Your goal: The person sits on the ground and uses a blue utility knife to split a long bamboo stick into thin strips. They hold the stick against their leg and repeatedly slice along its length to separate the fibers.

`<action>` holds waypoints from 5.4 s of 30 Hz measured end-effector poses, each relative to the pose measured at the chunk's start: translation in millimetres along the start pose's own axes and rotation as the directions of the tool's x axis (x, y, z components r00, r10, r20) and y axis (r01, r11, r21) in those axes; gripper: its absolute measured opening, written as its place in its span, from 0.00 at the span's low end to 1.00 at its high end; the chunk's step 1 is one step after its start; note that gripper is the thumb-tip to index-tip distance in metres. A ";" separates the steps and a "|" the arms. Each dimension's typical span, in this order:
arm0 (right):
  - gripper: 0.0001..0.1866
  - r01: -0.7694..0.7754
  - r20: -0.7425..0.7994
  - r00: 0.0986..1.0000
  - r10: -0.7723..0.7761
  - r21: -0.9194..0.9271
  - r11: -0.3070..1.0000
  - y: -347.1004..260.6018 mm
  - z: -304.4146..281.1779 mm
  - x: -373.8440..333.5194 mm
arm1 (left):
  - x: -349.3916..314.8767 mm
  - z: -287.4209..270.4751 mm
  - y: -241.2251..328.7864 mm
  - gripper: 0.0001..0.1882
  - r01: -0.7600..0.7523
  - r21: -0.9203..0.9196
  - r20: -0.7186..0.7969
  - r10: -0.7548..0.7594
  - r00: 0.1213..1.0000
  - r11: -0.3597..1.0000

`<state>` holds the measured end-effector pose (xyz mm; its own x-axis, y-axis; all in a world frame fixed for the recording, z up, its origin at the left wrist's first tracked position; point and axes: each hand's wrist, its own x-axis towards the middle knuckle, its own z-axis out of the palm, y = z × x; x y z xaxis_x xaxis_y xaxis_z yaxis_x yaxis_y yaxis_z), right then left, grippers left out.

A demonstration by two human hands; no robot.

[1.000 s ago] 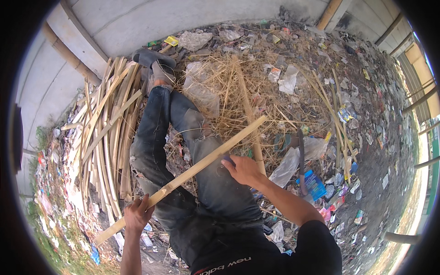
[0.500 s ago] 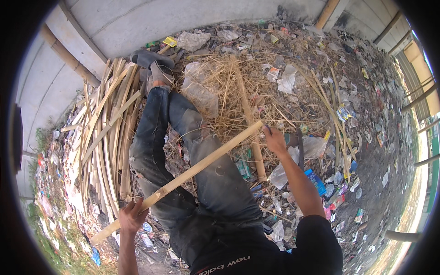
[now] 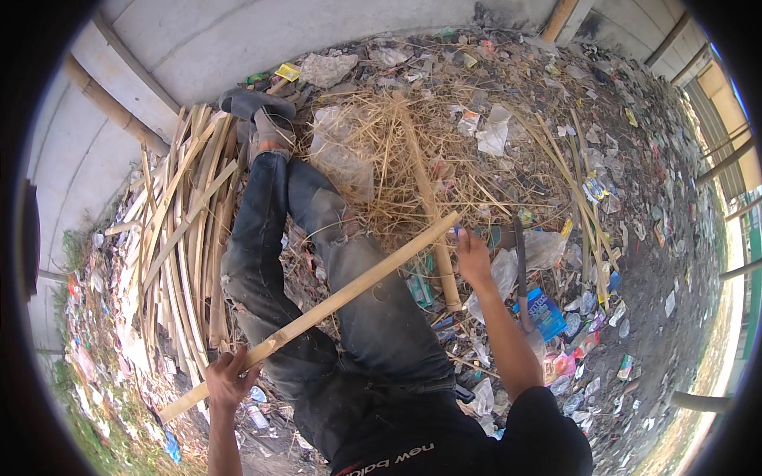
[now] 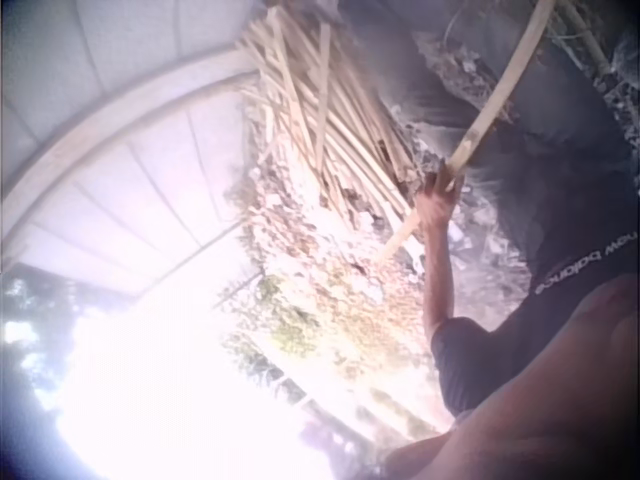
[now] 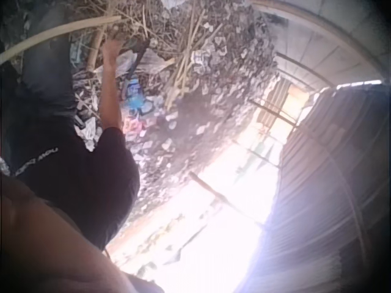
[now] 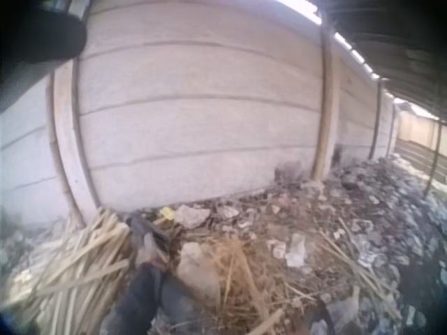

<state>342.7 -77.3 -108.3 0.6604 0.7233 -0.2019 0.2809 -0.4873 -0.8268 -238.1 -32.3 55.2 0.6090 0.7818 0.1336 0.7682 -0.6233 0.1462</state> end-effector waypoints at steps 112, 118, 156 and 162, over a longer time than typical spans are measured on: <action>0.29 0.293 0.200 0.951 -0.236 -0.338 0.894 -119.8 76.5 -59.6 | 147.4 101.7 106.6 0.29 0.396 -0.616 0.369 -0.196 0.909 0.681; 0.28 0.261 0.156 0.962 -0.225 -0.279 0.924 -115.6 73.1 -39.7 | 143.5 109.6 106.1 0.28 0.378 -0.613 0.347 -0.194 0.918 0.694; 0.34 0.224 0.788 0.582 -0.199 0.080 0.971 -144.1 66.1 -57.2 | 148.2 115.9 103.3 0.37 0.454 -0.653 0.424 -0.203 0.882 0.607; 0.29 0.347 0.445 0.843 -0.302 -0.021 0.938 -135.8 64.7 -50.8 | 155.1 110.5 100.2 0.38 0.547 -0.666 0.537 -0.183 0.824 0.507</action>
<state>226.0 -16.3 -19.7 0.1618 0.9747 -0.1540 0.5076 -0.2161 -0.8341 -44.8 28.0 -17.7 0.4673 0.7652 -0.4428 0.5909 0.1022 0.8002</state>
